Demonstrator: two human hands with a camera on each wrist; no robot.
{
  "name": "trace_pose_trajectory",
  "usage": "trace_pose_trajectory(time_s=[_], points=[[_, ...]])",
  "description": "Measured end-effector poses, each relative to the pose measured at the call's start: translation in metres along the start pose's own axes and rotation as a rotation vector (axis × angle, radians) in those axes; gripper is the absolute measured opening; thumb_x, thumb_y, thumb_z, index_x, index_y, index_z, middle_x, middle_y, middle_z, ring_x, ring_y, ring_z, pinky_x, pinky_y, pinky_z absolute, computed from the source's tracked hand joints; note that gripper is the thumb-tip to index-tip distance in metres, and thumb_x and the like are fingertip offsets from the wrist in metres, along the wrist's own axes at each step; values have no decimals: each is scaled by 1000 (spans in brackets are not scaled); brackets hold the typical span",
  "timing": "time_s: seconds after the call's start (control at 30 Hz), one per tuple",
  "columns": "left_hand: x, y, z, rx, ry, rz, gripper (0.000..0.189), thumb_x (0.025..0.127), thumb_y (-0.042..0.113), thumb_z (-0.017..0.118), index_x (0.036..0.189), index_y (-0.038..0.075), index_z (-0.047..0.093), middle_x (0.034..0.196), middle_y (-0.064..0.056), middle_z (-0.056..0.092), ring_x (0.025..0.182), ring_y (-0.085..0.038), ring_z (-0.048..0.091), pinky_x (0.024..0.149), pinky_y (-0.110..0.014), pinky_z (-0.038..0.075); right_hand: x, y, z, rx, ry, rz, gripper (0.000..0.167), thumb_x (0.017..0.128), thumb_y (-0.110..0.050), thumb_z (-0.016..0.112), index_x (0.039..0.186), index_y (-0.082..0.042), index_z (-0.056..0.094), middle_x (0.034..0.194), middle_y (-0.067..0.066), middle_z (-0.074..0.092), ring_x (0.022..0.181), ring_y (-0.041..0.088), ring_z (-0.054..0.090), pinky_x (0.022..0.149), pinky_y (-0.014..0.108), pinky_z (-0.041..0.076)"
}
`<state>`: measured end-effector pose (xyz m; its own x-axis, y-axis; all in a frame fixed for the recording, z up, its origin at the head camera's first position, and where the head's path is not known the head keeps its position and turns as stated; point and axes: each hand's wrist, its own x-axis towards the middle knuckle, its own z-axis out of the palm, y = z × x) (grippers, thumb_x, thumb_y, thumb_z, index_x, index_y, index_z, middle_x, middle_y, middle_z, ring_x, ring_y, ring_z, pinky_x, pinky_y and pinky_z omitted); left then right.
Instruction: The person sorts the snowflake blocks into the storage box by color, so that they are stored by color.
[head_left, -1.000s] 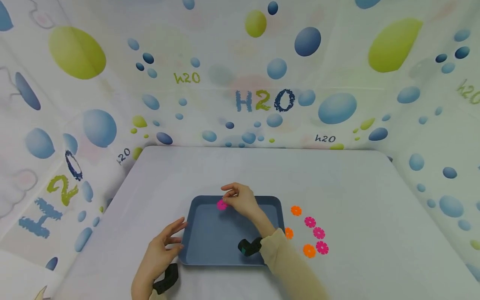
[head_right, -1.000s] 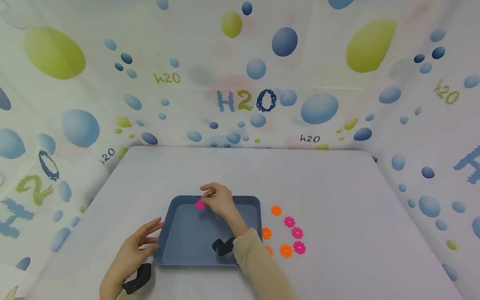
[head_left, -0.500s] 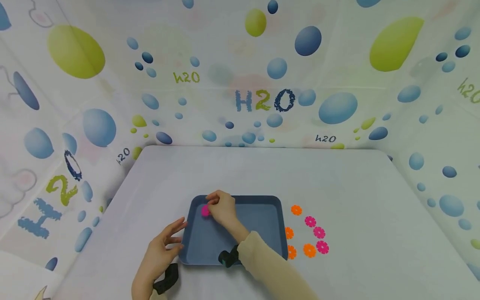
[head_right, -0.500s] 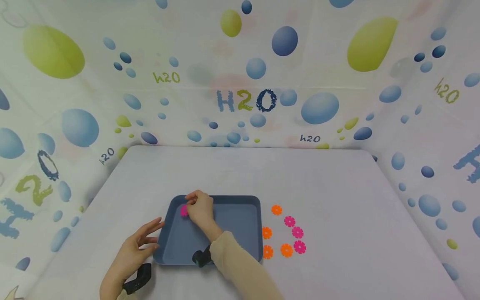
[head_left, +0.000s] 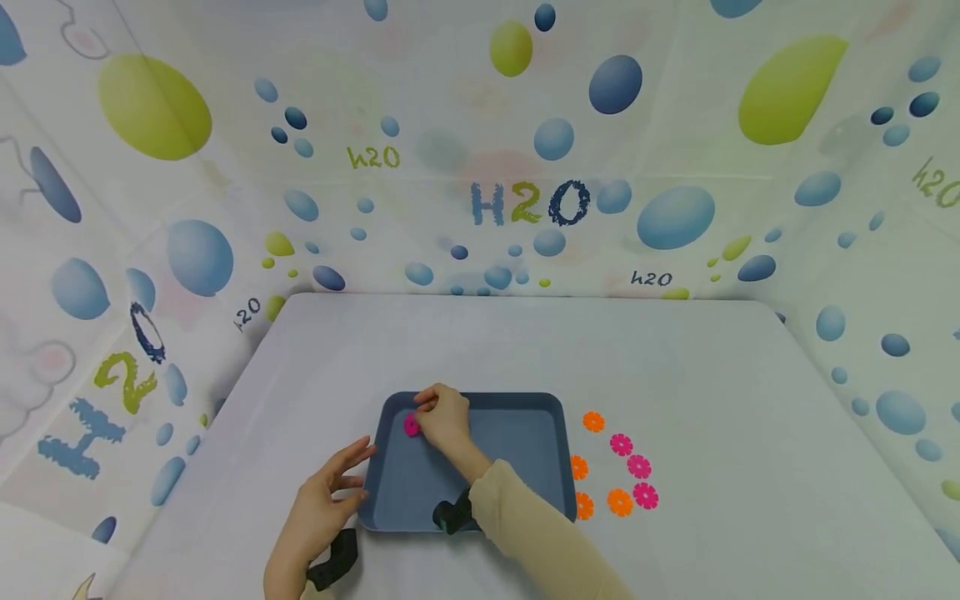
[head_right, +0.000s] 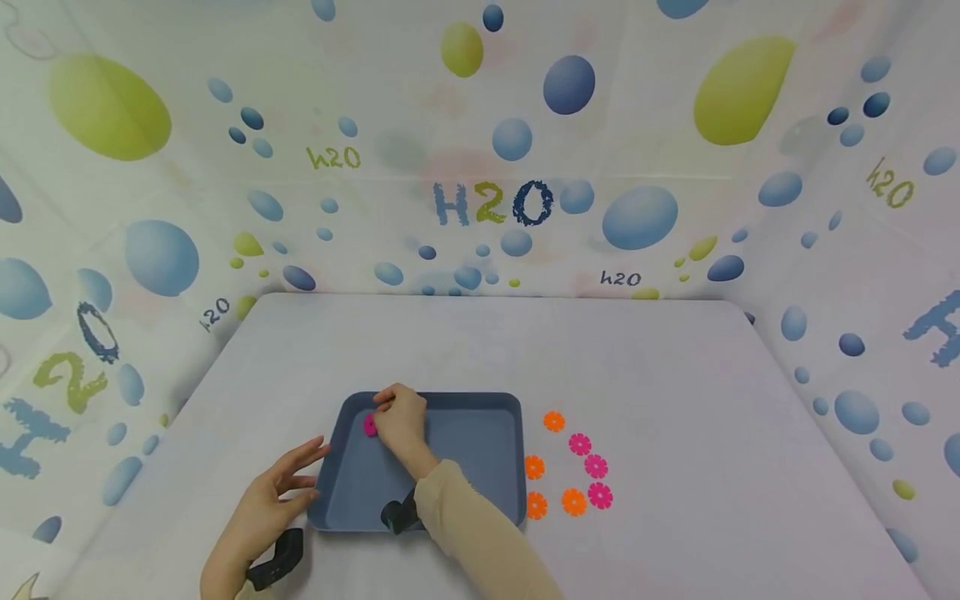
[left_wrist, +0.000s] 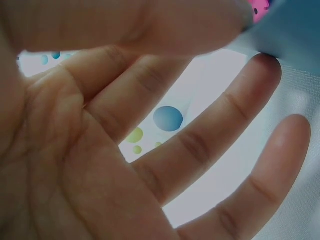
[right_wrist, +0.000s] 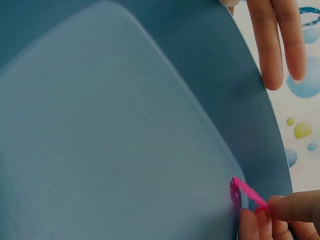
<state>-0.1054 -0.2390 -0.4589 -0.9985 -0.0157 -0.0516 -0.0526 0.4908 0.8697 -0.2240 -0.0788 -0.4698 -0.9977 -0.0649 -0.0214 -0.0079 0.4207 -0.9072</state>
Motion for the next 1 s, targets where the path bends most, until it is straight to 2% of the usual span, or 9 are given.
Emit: trace_pose_trajectory(time_s=[0.3, 0.53, 0.77, 0.87, 1.0], points=[[0, 0, -1, -3, 0, 7, 68, 83, -12, 60, 145, 11, 45, 139, -16, 56, 99, -28, 65, 72, -21, 54, -3, -1, -4, 1, -25, -1, 15, 79, 0, 69, 92, -7, 72, 82, 5, 72, 72, 12, 63, 62, 24, 49], [1, -4, -1, -3, -12, 2, 68, 83, -12, 60, 145, 12, 44, 140, -15, 55, 101, -27, 64, 73, -20, 53, -6, 0, -21, 4, -100, -46, 16, 87, -9, 69, 103, -9, 71, 100, 6, 71, 93, 21, 66, 70, 27, 53], [-1, -5, -2, 4, -21, -18, 69, 84, -12, 60, 146, 14, 43, 142, -15, 54, 103, -28, 64, 73, -20, 53, -6, -10, -61, 84, -138, -110, 26, 91, -11, 65, 117, -8, 66, 118, 12, 67, 104, 28, 67, 77, 33, 56], [-1, -5, -2, 18, -14, -5, 69, 83, -12, 61, 146, 14, 43, 141, -14, 55, 100, -25, 65, 71, -20, 53, -5, -9, -84, 102, -109, -133, 28, 92, -11, 64, 119, -8, 65, 121, 12, 66, 108, 28, 66, 82, 36, 56], [0, -5, -2, 28, -15, 0, 70, 83, -12, 61, 146, 13, 43, 141, -15, 55, 98, -24, 65, 71, -20, 53, -3, -2, -114, 105, -23, -155, 31, 90, -10, 66, 121, -8, 64, 123, 11, 65, 111, 28, 64, 84, 36, 56]])
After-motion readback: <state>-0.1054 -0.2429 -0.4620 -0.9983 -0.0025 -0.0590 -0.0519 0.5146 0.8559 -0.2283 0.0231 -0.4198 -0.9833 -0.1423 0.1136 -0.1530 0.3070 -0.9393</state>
